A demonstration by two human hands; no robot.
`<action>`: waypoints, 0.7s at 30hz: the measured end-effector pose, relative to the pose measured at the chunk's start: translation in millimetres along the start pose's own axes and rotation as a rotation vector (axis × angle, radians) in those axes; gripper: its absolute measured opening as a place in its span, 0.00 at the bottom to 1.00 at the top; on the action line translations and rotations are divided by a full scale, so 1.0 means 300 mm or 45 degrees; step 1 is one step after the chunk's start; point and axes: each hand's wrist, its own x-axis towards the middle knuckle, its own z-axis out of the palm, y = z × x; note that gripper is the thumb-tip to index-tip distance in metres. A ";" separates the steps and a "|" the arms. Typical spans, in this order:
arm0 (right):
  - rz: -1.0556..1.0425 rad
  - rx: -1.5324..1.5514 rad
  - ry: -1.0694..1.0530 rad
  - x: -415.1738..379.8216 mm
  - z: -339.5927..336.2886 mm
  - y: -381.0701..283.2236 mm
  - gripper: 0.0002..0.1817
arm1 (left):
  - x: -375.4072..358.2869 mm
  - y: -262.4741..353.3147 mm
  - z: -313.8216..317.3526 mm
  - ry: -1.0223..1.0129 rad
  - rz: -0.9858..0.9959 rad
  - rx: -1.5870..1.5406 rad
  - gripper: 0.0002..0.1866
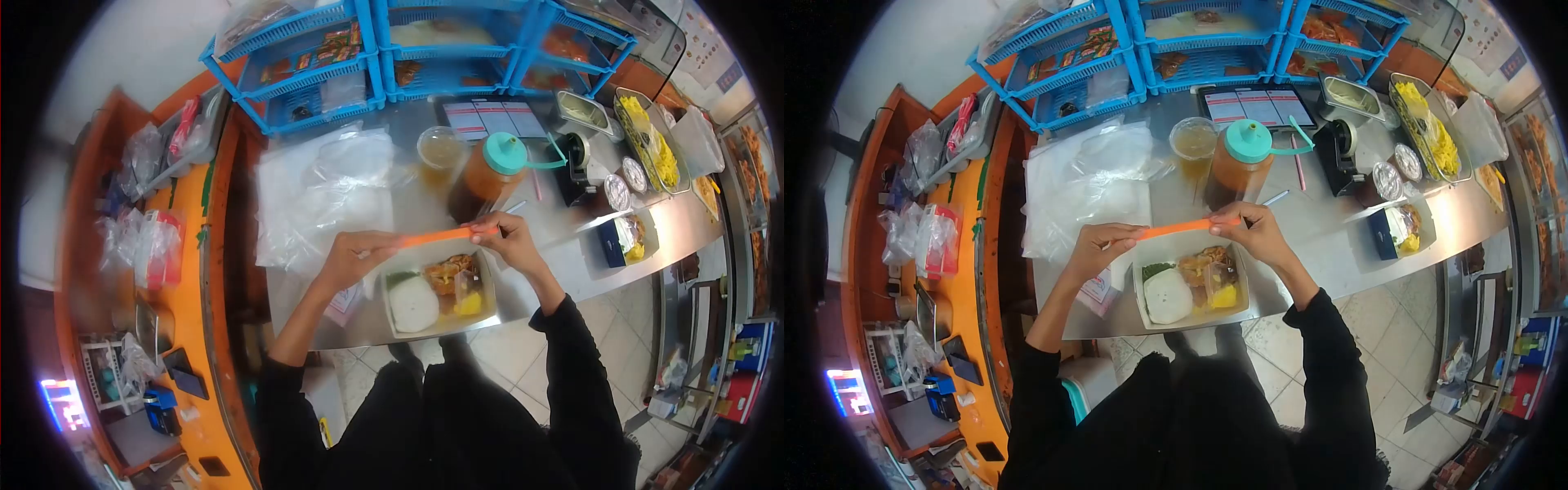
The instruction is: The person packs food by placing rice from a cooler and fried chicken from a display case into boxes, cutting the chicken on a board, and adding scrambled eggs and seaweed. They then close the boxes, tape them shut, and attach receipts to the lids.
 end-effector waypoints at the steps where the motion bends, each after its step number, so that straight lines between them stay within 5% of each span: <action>1: 0.240 0.078 0.028 0.000 0.002 -0.022 0.13 | -0.009 0.005 0.002 0.007 -0.003 0.005 0.13; 2: 0.476 0.154 0.055 0.000 0.005 -0.040 0.15 | -0.017 0.010 0.003 -0.019 -0.271 -0.172 0.17; 3: 0.466 0.157 0.050 -0.017 -0.009 -0.039 0.15 | -0.027 0.021 0.005 -0.046 -0.538 -0.350 0.21; 4: 0.308 -0.201 -0.143 -0.048 -0.041 -0.029 0.19 | -0.037 0.045 0.009 -0.042 -0.530 -0.340 0.21; 6: 0.081 -0.667 -0.336 -0.129 -0.057 -0.016 0.23 | -0.085 0.112 0.046 -0.552 -0.508 0.789 0.27; 7: 0.014 -0.774 -0.338 -0.174 -0.045 -0.013 0.25 | -0.154 0.099 0.092 -0.545 -0.505 0.795 0.27; 9: 0.110 -0.727 -0.263 -0.232 0.005 -0.016 0.26 | -0.278 0.033 0.182 -0.093 -0.254 0.583 0.28; 13: 0.499 -0.609 -0.232 -0.186 0.019 -0.039 0.25 | -0.238 0.072 0.188 0.047 -0.405 0.363 0.26; 16: 0.386 -0.590 -0.027 -0.234 0.065 0.035 0.24 | -0.230 0.056 0.179 -0.030 -0.559 0.090 0.27; 18: 0.185 -0.709 0.076 -0.279 0.099 0.095 0.25 | -0.273 0.024 0.249 0.185 -0.336 0.483 0.28; 21: 0.049 -0.799 0.178 -0.324 0.134 0.075 0.28 | -0.304 0.018 0.286 0.334 -0.377 0.383 0.28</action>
